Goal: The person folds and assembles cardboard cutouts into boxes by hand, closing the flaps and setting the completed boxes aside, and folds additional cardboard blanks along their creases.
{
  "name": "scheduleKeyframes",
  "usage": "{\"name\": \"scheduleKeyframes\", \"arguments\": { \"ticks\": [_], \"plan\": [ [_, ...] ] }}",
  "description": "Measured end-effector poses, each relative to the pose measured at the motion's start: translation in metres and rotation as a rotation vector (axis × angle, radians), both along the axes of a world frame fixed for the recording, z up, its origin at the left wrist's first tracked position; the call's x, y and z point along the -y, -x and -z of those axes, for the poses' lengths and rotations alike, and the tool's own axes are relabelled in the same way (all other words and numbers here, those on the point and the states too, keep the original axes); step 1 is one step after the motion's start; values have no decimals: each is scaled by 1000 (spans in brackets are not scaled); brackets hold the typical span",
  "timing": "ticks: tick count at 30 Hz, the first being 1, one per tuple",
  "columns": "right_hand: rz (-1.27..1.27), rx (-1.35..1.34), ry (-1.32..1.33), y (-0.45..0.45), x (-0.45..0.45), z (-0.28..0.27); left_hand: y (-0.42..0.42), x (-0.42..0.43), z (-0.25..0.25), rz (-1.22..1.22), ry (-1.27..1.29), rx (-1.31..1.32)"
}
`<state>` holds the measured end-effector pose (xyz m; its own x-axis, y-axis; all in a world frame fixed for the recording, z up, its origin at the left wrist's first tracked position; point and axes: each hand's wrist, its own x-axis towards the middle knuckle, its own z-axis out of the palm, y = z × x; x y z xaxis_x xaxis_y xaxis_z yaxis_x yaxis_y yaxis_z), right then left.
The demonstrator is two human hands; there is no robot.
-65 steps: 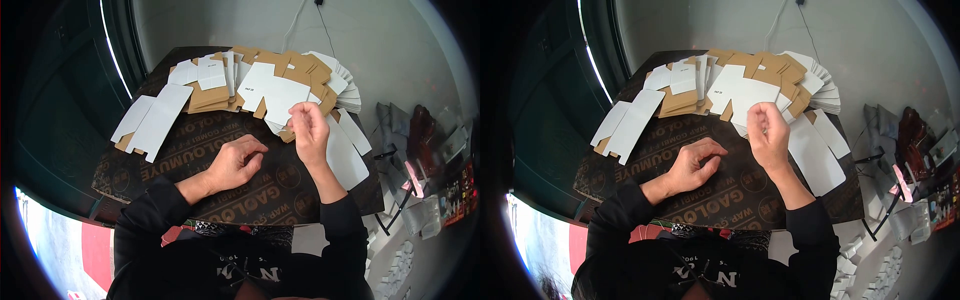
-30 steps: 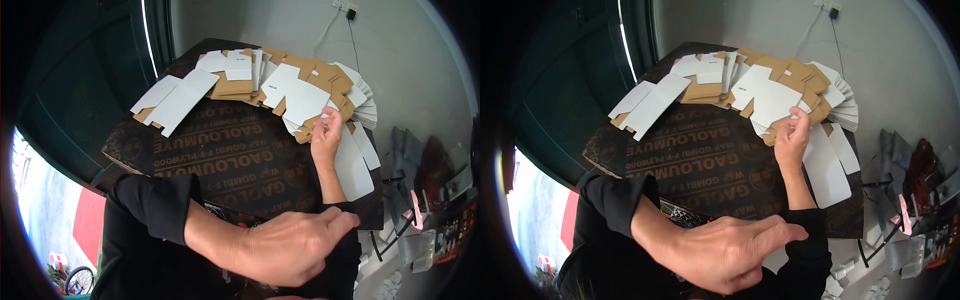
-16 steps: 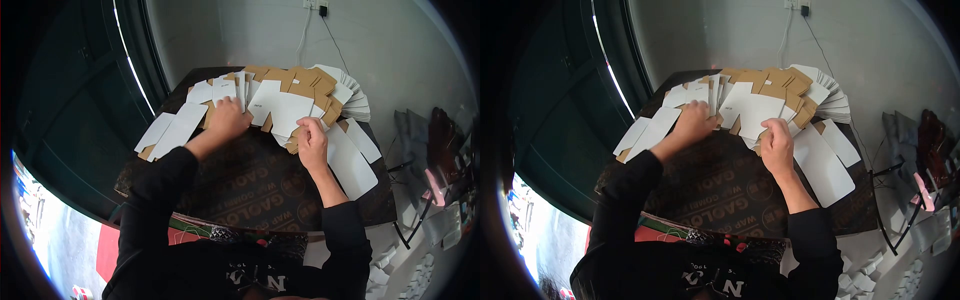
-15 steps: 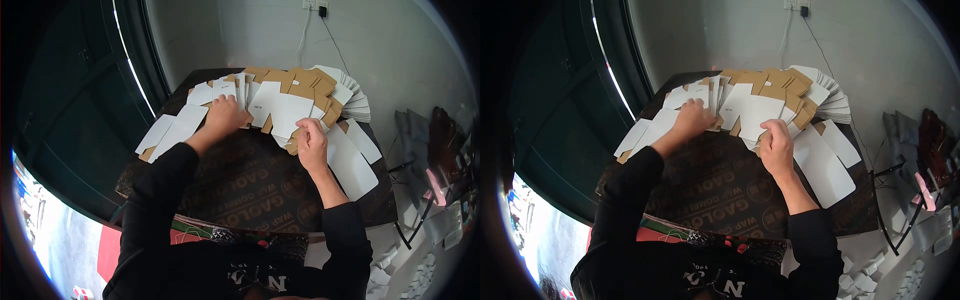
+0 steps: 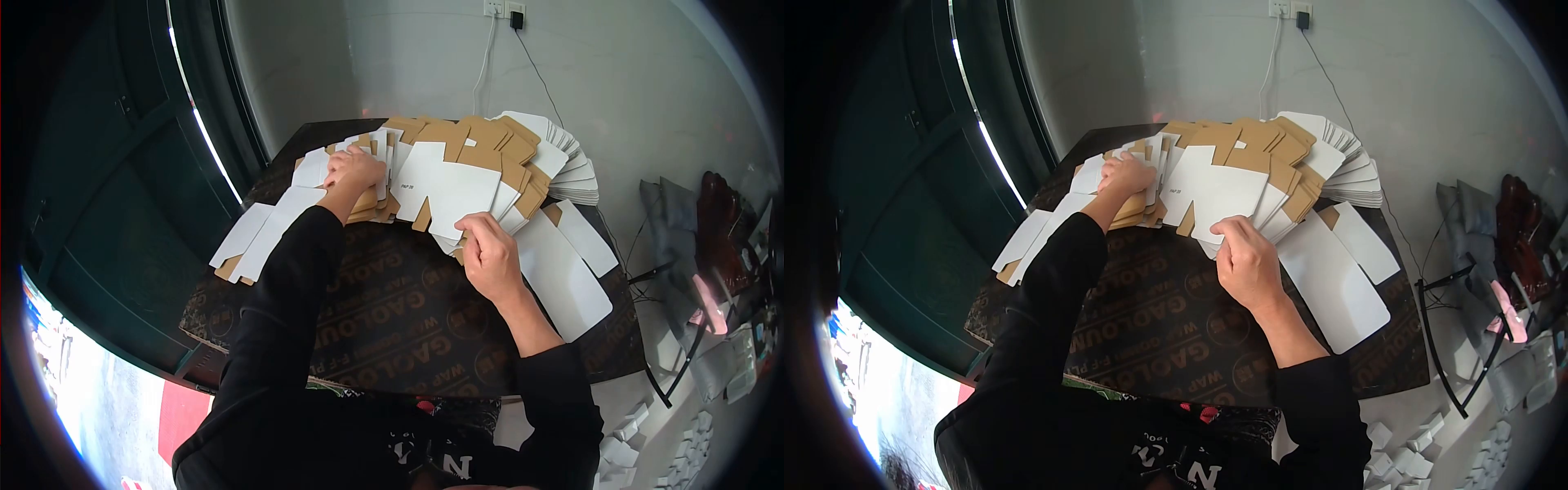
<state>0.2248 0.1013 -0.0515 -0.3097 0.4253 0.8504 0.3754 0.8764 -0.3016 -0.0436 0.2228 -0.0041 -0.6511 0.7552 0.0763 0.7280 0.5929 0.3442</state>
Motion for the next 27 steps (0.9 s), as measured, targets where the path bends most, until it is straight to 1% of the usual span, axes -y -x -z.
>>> {"name": "scheduleKeyframes", "arguments": {
  "ticks": [3, 7, 8, 12, 13, 17, 18, 22, 23, 27],
  "plan": [
    [-3, 34, 19, 0, 3, 0, 0, -15, 14, 28, -3, -14],
    [-36, 29, -10, 3, 3, 0, 4, -25, 27, 138, -82, -80],
    [-40, 31, -9, 4, 3, 1, 4, -23, 26, 134, -81, -77],
    [-66, 18, 9, 6, 6, 1, -2, -14, 24, 269, -279, -60],
    [-67, 21, 7, 6, 5, 0, -3, -13, 24, 268, -282, -58],
    [-68, 38, -24, 4, 0, 4, -12, -9, 28, 368, -595, -207],
    [-66, 38, -27, 4, 0, 4, -15, -6, 27, 369, -598, -208],
    [-22, 11, 68, 0, 0, 4, -31, 6, 24, 521, -883, -352],
    [-14, 10, 67, -1, 1, 2, -37, 15, 21, 528, -885, -351],
    [-204, -481, 746, 0, 12, -11, -56, 67, 6, 838, -1104, -357]
  ]
}}
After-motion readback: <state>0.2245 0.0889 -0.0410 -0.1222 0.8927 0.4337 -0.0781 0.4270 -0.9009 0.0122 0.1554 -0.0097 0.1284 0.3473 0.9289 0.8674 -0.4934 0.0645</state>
